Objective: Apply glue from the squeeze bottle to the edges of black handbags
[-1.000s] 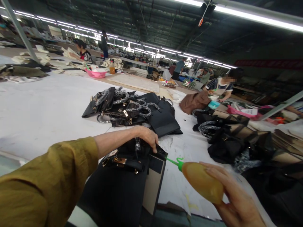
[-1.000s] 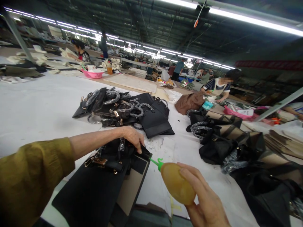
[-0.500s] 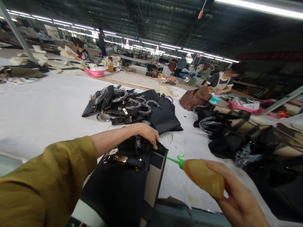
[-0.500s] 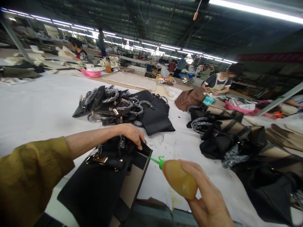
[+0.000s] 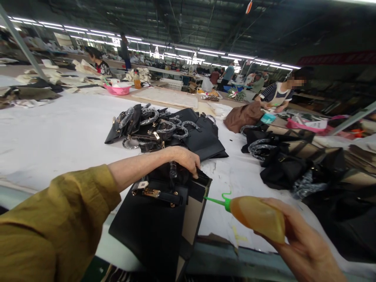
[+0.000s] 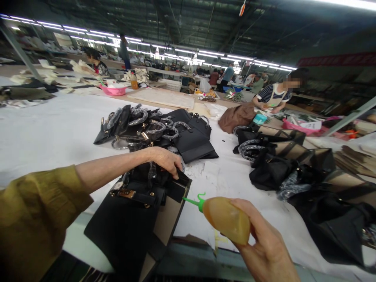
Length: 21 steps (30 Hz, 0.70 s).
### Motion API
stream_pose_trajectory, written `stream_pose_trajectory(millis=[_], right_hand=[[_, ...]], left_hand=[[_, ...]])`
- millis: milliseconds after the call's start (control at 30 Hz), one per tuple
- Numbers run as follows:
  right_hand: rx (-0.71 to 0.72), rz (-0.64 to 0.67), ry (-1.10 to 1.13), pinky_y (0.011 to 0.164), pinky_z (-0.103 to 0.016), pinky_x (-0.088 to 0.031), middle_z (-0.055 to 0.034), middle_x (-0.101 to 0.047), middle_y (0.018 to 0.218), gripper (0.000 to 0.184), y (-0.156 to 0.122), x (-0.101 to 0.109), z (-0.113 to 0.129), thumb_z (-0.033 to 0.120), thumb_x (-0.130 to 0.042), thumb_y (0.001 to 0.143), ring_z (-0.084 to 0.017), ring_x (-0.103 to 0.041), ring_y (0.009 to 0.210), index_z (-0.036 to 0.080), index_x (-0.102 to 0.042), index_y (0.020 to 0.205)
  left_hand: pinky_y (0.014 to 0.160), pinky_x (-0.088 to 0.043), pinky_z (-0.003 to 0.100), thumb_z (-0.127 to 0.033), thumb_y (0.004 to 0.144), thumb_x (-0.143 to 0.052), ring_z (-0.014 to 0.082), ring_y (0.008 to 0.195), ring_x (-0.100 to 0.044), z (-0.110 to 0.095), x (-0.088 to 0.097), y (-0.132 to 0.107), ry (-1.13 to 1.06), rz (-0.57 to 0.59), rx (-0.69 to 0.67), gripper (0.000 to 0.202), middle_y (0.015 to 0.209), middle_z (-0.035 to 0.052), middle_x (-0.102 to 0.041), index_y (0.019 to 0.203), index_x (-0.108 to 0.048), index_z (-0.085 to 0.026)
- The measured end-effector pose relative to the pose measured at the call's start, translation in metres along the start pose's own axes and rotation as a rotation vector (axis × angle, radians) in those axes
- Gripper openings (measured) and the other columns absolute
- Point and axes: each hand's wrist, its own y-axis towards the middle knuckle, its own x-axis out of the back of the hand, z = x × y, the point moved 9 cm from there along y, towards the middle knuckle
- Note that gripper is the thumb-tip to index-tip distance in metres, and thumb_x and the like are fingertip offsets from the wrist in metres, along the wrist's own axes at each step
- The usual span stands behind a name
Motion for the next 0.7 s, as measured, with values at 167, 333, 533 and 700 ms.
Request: stream_pose_trajectory(millis=[167,333,533,700], right_hand=[[-0.013,0.041,0.015,0.068,-0.02,-0.054,-0.0017,-0.069,0.097,0.03,-0.011,0.0,0.0,0.025,-0.061,0.078,-0.02,-0.068,0.08,0.027,-0.055,0.107],[-0.04,0.045,0.075,0.066,-0.02,-0.055,-0.0017,-0.069,0.094,0.026,-0.017,0.0,0.012,0.026,-0.058,0.078,-0.02,-0.069,0.076,0.027,-0.057,0.104],[-0.061,0.105,0.12,0.062,-0.022,-0.056,-0.003,-0.069,0.095,0.027,-0.028,-0.006,0.016,0.024,-0.053,0.079,-0.022,-0.068,0.075,0.028,-0.057,0.106],[-0.048,0.139,0.087,0.076,-0.025,-0.054,-0.0043,-0.068,0.103,0.034,-0.044,-0.013,0.007,0.024,-0.056,0.08,-0.024,-0.068,0.084,0.026,-0.053,0.114]], left_hand=[[0.052,-0.038,0.022,-0.036,0.069,-0.06,0.0121,0.055,-0.05,-0.006,0.0,-0.002,-0.021,0.019,-0.022,0.025,0.063,-0.0004,-0.062,0.078,-0.071,-0.015],[0.054,-0.041,0.026,-0.037,0.068,-0.06,0.0146,0.056,-0.051,-0.009,0.003,-0.005,0.007,-0.006,0.005,0.032,0.065,0.0009,-0.063,0.085,-0.071,-0.013],[0.053,-0.04,0.023,-0.039,0.069,-0.059,0.0141,0.058,-0.052,-0.011,0.003,-0.007,0.018,0.011,0.013,0.036,0.066,0.0009,-0.064,0.09,-0.071,-0.013],[0.057,-0.04,0.022,-0.039,0.067,-0.06,0.0141,0.063,-0.054,-0.012,0.008,-0.007,0.07,-0.024,0.015,0.036,0.075,0.0014,-0.067,0.091,-0.071,-0.013]])
